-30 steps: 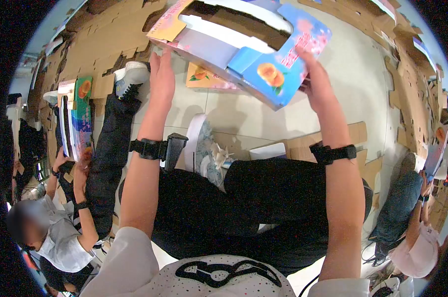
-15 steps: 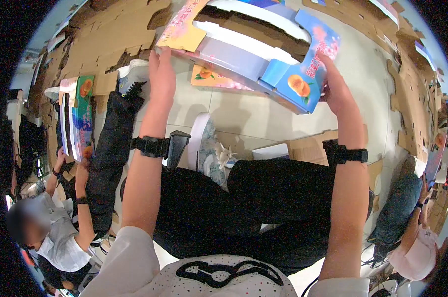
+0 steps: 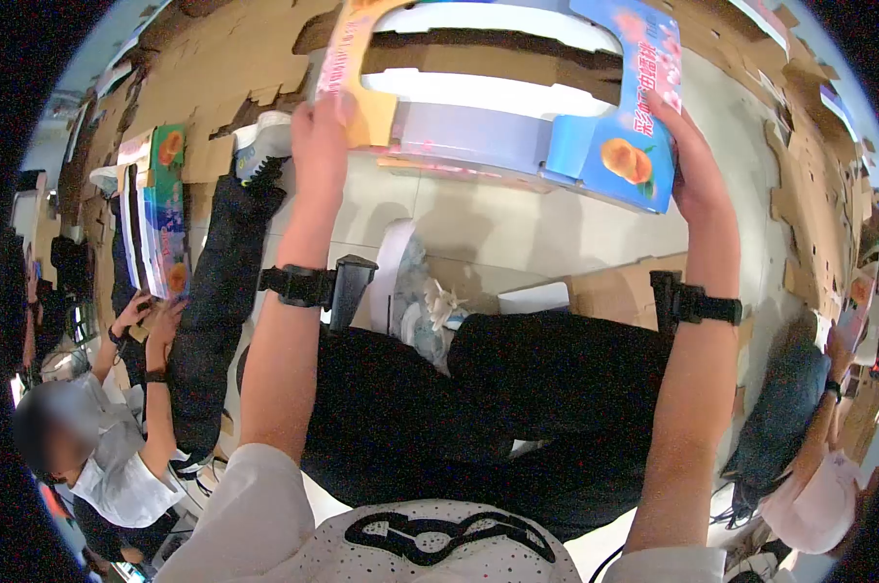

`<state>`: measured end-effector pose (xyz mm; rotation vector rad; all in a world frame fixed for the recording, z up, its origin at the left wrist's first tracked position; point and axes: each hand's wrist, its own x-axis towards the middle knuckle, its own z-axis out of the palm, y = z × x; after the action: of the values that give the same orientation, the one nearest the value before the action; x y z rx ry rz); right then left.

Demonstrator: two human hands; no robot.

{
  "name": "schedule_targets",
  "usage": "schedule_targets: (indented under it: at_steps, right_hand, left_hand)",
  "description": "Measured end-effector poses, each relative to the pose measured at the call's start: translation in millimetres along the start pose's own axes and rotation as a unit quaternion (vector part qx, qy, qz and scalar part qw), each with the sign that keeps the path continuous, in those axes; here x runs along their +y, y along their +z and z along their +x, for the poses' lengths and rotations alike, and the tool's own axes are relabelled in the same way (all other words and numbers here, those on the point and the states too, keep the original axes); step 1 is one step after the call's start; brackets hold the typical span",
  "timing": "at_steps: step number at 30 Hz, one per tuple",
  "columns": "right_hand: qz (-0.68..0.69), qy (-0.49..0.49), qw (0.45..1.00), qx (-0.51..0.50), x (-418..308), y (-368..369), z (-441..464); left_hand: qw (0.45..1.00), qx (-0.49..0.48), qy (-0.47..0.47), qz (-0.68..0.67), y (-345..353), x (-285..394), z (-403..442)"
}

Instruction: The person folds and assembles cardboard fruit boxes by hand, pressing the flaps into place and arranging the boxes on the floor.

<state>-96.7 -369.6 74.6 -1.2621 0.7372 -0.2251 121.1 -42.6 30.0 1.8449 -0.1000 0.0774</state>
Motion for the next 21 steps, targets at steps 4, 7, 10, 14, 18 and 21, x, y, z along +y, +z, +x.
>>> schedule_targets:
  at_steps: [4, 7, 10, 14, 18, 21]
  right_hand:
    - [-0.134, 0.021, 0.989, 0.051, 22.2, -11.4, 14.9]
    - [-0.337, 0.089, 0.927, 0.14, 14.2, 9.5, 6.6]
    - [-0.366, 0.133, 0.91, 0.14, 0.6, 19.6, -12.3]
    - [-0.342, 0.064, 0.933, 0.09, 10.1, 4.6, -11.9]
    - [-0.063, -0.133, 0.98, 0.131, 18.0, -9.6, 7.7]
    - [-0.028, -0.12, 0.977, 0.173, 34.6, -25.8, 20.6]
  left_hand:
    - [0.994, -0.021, 0.064, 0.089, -0.4, -22.3, 8.7]
    - [0.992, -0.019, 0.079, 0.095, -1.8, -7.0, 1.6]
    - [0.997, -0.056, 0.04, 0.038, -4.8, 2.0, -3.0]
    - [0.996, -0.057, 0.049, 0.057, -3.9, -6.4, -1.3]
    - [0.996, 0.015, 0.016, 0.091, -7.6, 1.8, -3.8]
    - [0.99, -0.1, -0.089, 0.039, -8.5, 4.1, 1.4]
